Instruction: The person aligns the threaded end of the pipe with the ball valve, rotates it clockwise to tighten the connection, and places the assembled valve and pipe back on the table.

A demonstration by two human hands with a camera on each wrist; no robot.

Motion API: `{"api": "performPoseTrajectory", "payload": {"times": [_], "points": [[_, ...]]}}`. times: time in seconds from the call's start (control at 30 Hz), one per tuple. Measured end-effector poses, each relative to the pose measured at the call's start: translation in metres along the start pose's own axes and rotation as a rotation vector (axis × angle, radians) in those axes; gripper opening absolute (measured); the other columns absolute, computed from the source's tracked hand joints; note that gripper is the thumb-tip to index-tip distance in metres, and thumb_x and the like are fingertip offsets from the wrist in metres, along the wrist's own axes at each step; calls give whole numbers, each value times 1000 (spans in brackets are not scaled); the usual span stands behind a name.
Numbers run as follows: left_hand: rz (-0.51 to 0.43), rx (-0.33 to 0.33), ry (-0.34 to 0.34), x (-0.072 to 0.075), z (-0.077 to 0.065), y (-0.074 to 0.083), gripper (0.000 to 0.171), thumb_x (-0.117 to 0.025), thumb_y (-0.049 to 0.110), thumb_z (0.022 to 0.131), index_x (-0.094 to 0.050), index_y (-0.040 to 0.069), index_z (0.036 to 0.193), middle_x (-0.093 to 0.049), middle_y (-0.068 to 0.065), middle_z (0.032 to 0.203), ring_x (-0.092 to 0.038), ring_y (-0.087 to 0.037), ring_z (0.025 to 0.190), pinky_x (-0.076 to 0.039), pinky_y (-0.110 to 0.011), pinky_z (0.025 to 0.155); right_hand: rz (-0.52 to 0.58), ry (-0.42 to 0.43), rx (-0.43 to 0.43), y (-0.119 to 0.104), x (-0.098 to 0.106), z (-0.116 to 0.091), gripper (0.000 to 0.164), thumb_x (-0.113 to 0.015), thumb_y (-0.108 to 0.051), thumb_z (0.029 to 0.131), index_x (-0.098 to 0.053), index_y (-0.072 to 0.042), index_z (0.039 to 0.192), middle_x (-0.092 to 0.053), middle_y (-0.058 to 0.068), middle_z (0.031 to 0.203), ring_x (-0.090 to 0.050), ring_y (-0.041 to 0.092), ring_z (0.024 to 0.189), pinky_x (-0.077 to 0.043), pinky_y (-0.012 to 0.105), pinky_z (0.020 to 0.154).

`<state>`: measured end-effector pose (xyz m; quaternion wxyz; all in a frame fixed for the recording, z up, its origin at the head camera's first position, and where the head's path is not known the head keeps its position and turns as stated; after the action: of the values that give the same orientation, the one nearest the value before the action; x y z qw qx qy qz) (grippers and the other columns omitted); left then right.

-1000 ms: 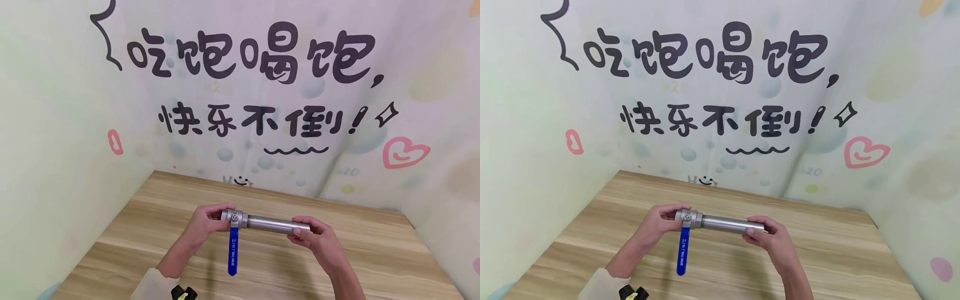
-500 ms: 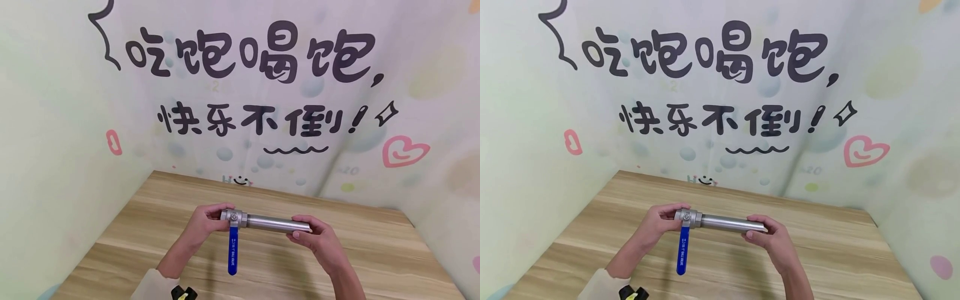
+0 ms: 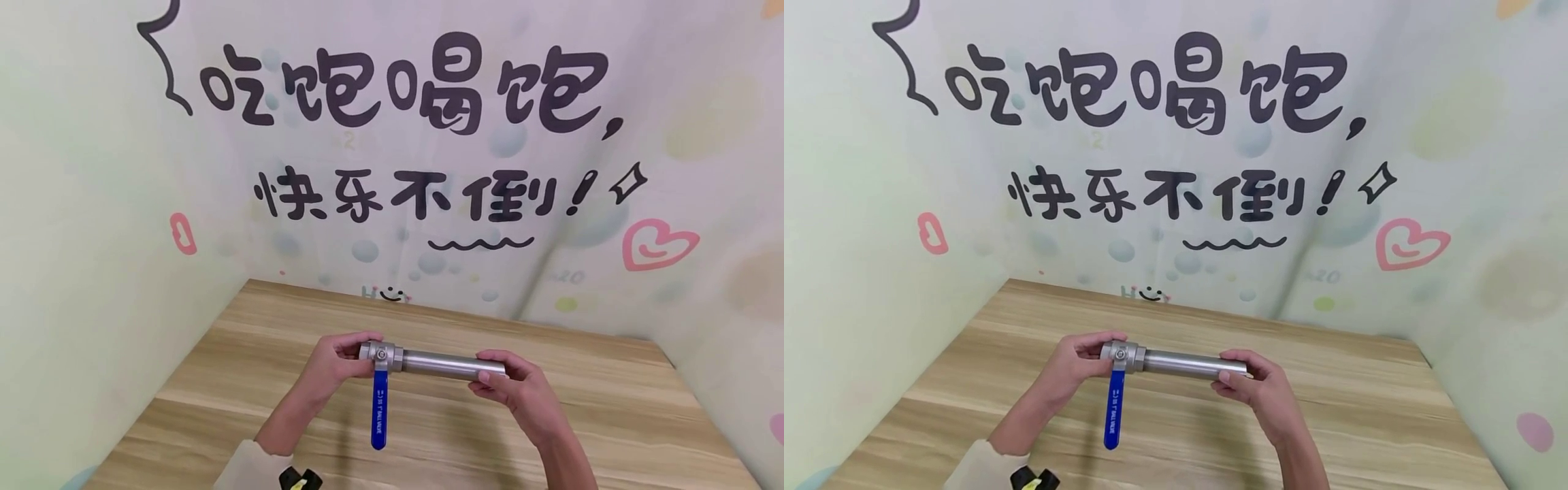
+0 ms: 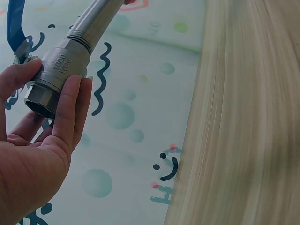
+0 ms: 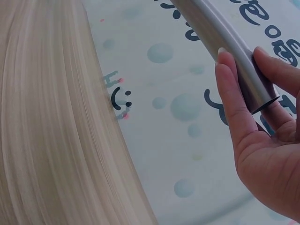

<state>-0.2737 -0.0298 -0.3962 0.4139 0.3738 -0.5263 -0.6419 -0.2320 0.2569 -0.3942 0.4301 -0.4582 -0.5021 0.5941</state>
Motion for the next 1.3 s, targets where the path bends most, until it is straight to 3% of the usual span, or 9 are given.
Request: {"api": "performPoseTrajectory", "payload": {"times": [0.23,0.47,0.83,1.07,1.3], "points": [[1,3,2,-1,-1,0,43,-73,0,79,-63,-8,120,-63,-21,112,-63,-21,91,-60,-33,74,-16,18,-17,2,1,0,32,-65,-3,90,-58,10,119,-61,11,99,-71,22,84,-57,39,85],[3,6,3,-1,-1,0,42,-73,0,79,-65,-6,119,-63,-22,113,-63,-21,91,-60,-33,75,-27,36,-22,3,2,-1,28,-66,-4,89,-63,3,116,-59,13,102,-71,24,88,-56,39,88],[7,-4,-6,-1,1,1,42,-73,0,78,-65,-5,119,-62,-22,113,-63,-22,91,-60,-33,74,14,-9,20,-1,0,-1,32,-66,7,85,-67,-7,114,-61,9,102,-70,24,92,-56,39,88],[5,-6,-8,-1,2,1,41,-73,0,79,-65,-5,119,-63,-22,112,-63,-22,91,-60,-33,74,-1,4,25,-2,2,0,32,-64,5,87,-60,8,118,-61,9,100,-71,24,88,-56,41,87],[0,-2,-17,-2,2,1,42,-73,0,79,-64,-6,120,-62,-22,114,-63,-22,91,-60,-34,75,-8,35,19,-1,2,1,27,-66,3,87,-66,0,113,-61,8,98,-71,22,87,-56,39,87]]}}
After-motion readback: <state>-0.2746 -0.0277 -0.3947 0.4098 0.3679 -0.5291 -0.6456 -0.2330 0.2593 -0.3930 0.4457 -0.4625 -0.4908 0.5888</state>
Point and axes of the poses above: each hand's wrist, its own z-axis towards the middle knuckle, its own x-axis out of the back of the hand, y = z × x, the point moved 6 cm from there along z, towards the middle knuckle
